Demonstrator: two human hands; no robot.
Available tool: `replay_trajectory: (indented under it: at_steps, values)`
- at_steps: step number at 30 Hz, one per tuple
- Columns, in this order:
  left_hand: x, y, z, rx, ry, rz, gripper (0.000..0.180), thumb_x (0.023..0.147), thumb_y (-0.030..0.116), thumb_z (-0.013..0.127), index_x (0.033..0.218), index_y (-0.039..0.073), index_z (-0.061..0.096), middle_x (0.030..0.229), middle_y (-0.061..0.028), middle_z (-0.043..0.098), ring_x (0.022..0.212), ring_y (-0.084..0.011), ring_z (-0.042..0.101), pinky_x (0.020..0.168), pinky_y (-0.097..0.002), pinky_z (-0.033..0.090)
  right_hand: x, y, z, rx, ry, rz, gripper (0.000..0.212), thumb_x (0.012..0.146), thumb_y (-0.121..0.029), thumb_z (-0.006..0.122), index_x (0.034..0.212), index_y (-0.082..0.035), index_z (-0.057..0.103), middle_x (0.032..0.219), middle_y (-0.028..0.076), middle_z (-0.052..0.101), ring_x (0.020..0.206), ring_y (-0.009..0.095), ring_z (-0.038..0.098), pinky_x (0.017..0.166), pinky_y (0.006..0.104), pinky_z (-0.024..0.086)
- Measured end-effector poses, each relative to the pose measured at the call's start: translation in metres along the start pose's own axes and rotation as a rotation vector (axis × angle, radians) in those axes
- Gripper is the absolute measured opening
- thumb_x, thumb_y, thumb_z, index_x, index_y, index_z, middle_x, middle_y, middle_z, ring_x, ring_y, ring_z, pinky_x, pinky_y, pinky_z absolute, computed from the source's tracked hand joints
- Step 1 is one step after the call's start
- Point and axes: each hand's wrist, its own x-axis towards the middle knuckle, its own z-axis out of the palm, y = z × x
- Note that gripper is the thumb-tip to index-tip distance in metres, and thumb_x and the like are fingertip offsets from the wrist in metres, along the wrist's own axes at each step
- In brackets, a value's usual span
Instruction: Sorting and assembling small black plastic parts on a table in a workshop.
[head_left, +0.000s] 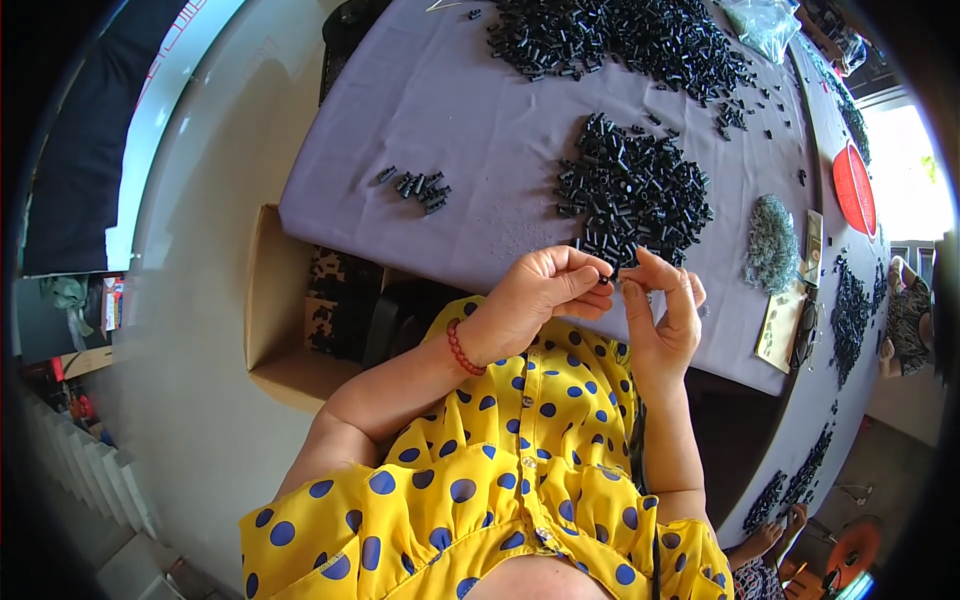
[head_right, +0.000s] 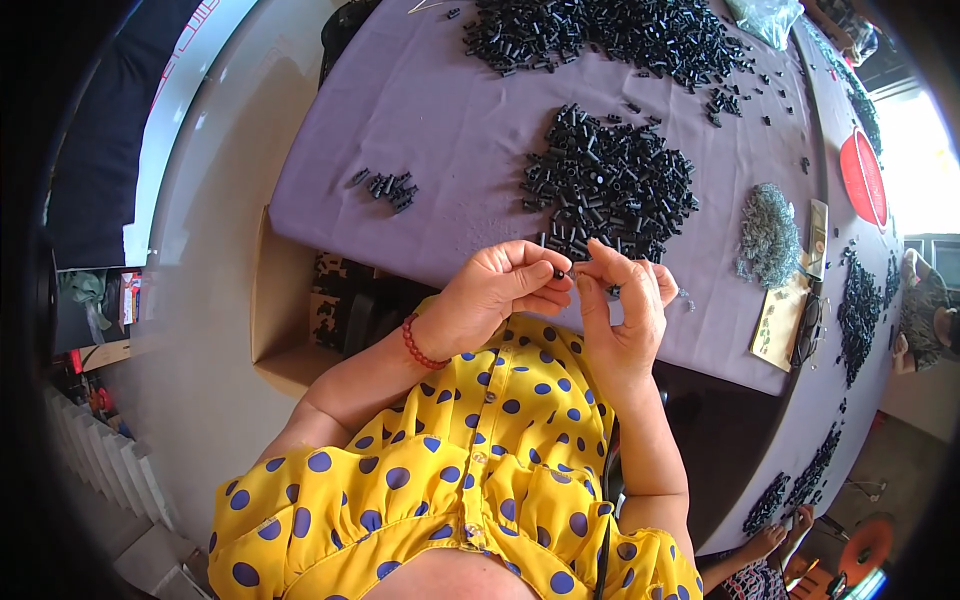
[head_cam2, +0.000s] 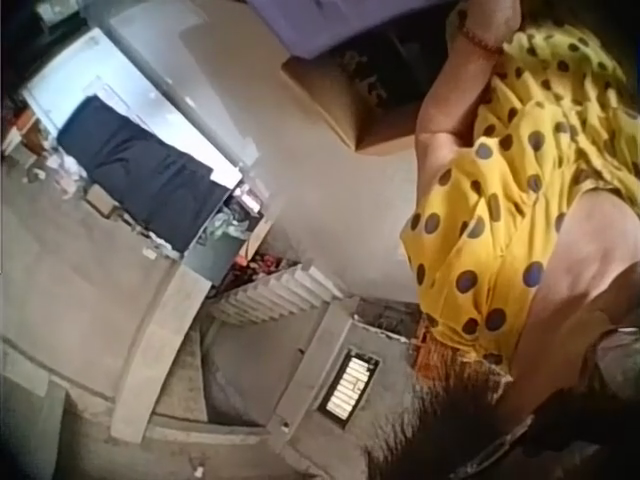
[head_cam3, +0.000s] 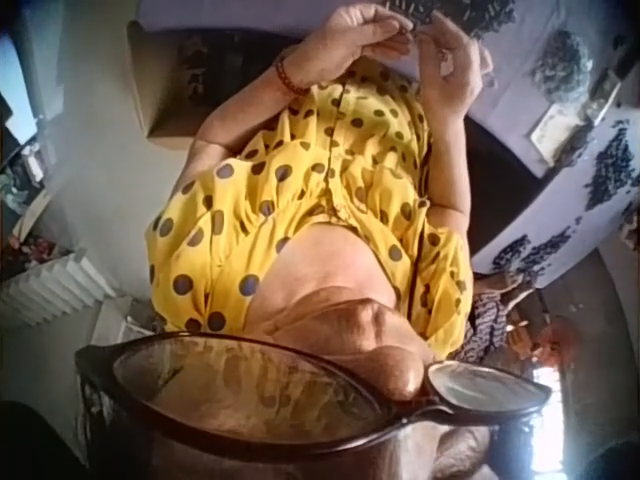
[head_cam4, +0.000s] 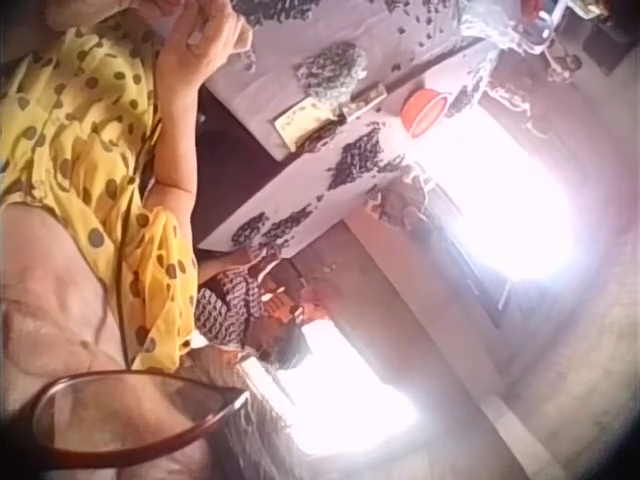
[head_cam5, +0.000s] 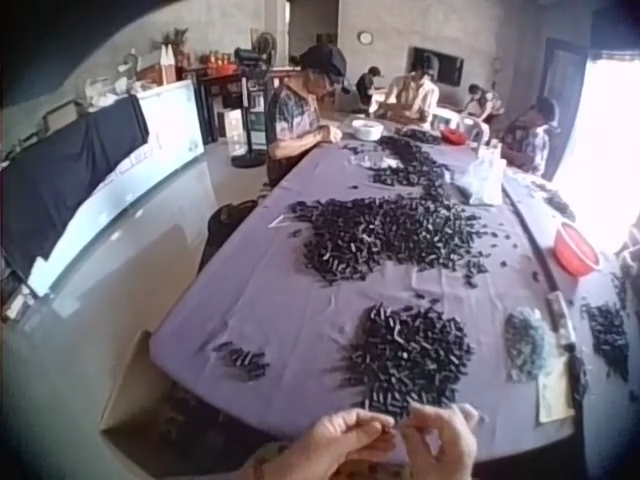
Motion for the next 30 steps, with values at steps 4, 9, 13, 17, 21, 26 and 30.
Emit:
replay_trajectory:
  at_steps: [4, 9, 13, 17, 21, 26, 30]
  values:
    - [0.001, -0.002, -0.001, 0.067, 0.006, 0.038, 0.025, 0.104, 0.021, 0.064, 0.12, 0.002, 0.063, 0.107, -0.0089, 0.071, 0.098, -0.0161, 0.072, 0.089, -0.0295, 0.059, 0.0, 0.0, 0.001, -0.058, -0.019, -0.047, 0.036, 0.085, 0.003, 0.074, 0.119, -0.007, 0.07, 0.092, -0.002, 0.073, 0.082, 0.012, 0.064, 0.097, 0.034, 0.035]
    - [0.002, -0.007, -0.003, 0.037, -0.014, 0.055, 0.026, 0.103, 0.023, 0.066, 0.118, 0.002, 0.062, 0.106, -0.0081, 0.07, 0.096, -0.0162, 0.072, 0.089, -0.0299, 0.06, 0.002, 0.0, 0.002, -0.125, -0.034, -0.117, 0.033, 0.085, 0.003, 0.073, 0.116, -0.008, 0.071, 0.091, -0.002, 0.073, 0.081, 0.014, 0.064, 0.096, 0.0348, 0.035]
    - [0.002, -0.008, -0.002, 0.002, -0.028, 0.036, 0.027, 0.102, 0.022, 0.067, 0.118, 0.002, 0.061, 0.106, -0.0074, 0.069, 0.095, -0.0151, 0.072, 0.089, -0.0298, 0.06, 0.003, 0.001, 0.004, -0.187, -0.014, -0.201, 0.029, 0.085, 0.002, 0.073, 0.112, -0.009, 0.073, 0.088, -0.002, 0.072, 0.081, 0.015, 0.065, 0.095, 0.0354, 0.036]
    - [0.002, -0.008, -0.003, -0.007, -0.037, 0.022, 0.025, 0.103, 0.019, 0.064, 0.119, 0.0, 0.059, 0.109, -0.0101, 0.07, 0.098, -0.0168, 0.072, 0.09, -0.0314, 0.06, 0.002, 0.001, 0.006, -0.194, -0.015, -0.212, 0.029, 0.085, 0.003, 0.072, 0.112, -0.009, 0.074, 0.087, -0.002, 0.072, 0.081, 0.015, 0.066, 0.096, 0.036, 0.037]
    - [0.002, -0.007, -0.002, 0.015, -0.032, 0.001, 0.024, 0.104, 0.019, 0.064, 0.119, 0.0, 0.06, 0.109, -0.0101, 0.07, 0.098, -0.0169, 0.072, 0.09, -0.0314, 0.06, 0.001, 0.001, 0.004, -0.225, -0.027, -0.238, 0.03, 0.085, 0.003, 0.072, 0.113, -0.008, 0.074, 0.086, -0.002, 0.071, 0.081, 0.015, 0.066, 0.097, 0.037, 0.038]
    - [0.002, -0.01, -0.007, 0.044, -0.038, -0.001, 0.024, 0.104, 0.019, 0.064, 0.118, 0.0, 0.06, 0.108, -0.01, 0.07, 0.098, -0.0169, 0.072, 0.09, -0.0315, 0.06, 0.002, -0.001, 0.001, -0.241, -0.077, -0.272, 0.029, 0.086, 0.003, 0.071, 0.113, -0.008, 0.073, 0.087, -0.001, 0.071, 0.08, 0.016, 0.066, 0.097, 0.0364, 0.038]
    - [0.003, -0.009, -0.005, 0.046, -0.011, -0.04, 0.022, 0.103, 0.018, 0.064, 0.117, 0.001, 0.061, 0.106, -0.0108, 0.071, 0.097, -0.0178, 0.072, 0.088, -0.0318, 0.06, 0.011, 0.004, 0.001, -0.096, -0.048, -0.038, 0.024, 0.089, -0.001, 0.071, 0.113, -0.006, 0.071, 0.088, 0.0, 0.072, 0.078, 0.014, 0.064, 0.095, 0.0336, 0.037]
